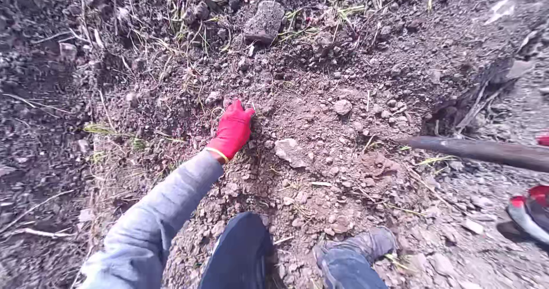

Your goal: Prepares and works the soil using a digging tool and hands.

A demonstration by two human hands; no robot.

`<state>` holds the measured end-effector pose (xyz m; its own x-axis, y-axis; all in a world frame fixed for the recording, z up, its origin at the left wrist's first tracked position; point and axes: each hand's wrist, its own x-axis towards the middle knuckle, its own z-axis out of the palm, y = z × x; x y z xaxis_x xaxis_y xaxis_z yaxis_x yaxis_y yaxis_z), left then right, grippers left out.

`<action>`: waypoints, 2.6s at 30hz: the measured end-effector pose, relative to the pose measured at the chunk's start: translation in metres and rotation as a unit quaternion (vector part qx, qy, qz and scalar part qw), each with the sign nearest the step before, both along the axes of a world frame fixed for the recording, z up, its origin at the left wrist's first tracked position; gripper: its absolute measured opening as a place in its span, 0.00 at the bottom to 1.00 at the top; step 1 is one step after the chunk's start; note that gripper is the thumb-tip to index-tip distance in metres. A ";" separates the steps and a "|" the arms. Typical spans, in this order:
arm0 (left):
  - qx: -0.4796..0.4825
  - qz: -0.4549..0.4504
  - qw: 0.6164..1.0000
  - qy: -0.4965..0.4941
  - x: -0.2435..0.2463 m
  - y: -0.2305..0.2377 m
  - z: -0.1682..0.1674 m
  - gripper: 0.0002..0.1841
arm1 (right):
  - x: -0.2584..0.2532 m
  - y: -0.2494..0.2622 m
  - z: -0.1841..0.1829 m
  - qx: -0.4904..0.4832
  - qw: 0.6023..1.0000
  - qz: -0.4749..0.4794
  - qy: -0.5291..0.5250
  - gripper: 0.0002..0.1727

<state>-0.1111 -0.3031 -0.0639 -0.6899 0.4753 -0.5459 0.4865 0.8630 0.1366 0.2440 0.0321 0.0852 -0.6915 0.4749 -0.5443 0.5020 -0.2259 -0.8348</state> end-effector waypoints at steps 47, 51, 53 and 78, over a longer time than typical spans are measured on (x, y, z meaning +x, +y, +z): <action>0.351 0.356 0.838 -0.217 0.080 -0.100 0.057 0.13 | -0.108 -0.126 -0.106 0.229 0.874 0.084 -0.420 0.30; 0.296 0.308 0.856 -0.290 0.090 -0.048 0.037 0.12 | -0.117 -0.063 -0.015 0.280 0.929 0.030 -0.240 0.23; 0.290 0.303 0.849 -0.321 0.089 -0.017 0.036 0.12 | -0.128 -0.032 0.045 0.280 0.955 -0.058 -0.083 0.19; -0.063 0.010 0.980 -0.190 0.087 0.218 -0.010 0.28 | -0.092 -0.003 0.009 0.199 0.964 -0.177 0.013 0.20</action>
<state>-0.0240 -0.0855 -0.0734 -0.4337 0.3760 -0.8189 0.4050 0.8931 0.1956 0.1516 0.0295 0.0940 -0.4584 0.8511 -0.2559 0.4308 -0.0390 -0.9016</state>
